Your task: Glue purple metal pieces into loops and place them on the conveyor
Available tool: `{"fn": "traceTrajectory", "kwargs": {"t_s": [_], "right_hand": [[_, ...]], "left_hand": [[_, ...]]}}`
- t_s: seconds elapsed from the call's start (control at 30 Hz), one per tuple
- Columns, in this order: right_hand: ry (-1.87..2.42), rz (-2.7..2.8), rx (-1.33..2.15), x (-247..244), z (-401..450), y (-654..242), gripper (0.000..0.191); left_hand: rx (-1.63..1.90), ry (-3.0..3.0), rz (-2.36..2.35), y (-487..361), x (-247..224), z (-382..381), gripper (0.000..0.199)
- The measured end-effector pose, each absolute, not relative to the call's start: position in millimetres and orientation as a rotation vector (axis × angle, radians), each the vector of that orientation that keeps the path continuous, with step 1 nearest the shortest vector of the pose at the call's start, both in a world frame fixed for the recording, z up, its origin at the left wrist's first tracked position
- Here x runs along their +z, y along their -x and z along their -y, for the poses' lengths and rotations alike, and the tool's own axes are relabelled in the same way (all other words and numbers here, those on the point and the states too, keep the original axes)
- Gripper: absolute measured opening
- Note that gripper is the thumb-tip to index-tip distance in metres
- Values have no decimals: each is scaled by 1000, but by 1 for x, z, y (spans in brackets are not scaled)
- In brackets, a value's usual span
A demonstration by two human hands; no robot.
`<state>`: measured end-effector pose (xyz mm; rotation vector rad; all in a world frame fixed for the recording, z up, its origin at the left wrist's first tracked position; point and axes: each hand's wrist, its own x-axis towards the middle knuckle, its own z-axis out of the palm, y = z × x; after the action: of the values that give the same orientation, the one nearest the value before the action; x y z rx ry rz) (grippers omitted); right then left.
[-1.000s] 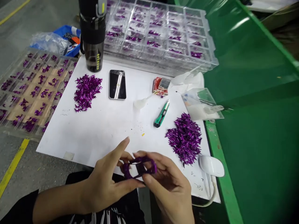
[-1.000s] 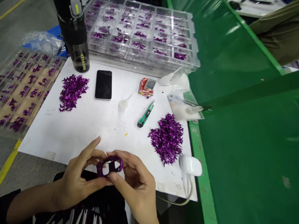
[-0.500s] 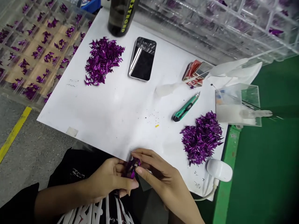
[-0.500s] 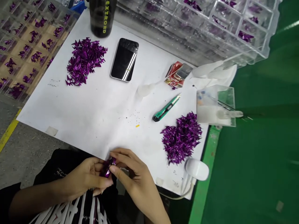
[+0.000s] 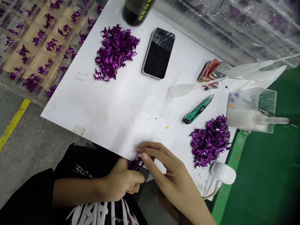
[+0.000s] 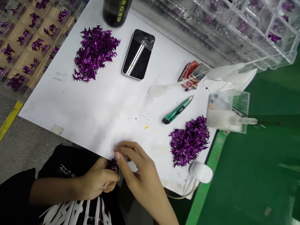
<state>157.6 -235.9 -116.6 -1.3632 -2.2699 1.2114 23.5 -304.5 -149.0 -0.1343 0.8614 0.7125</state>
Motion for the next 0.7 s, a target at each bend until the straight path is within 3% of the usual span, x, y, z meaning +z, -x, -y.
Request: {"fn": "traceTrajectory", "kwargs": {"t_s": [0.27,0.7], "right_hand": [[1527,2262,422,-158,228,-102,37],[1605,2277,370,-163,227,-97,41]], "left_hand": [[714,204,-923,-34,-153,305,10],[720,262,-942,-35,-153,306,13]]}}
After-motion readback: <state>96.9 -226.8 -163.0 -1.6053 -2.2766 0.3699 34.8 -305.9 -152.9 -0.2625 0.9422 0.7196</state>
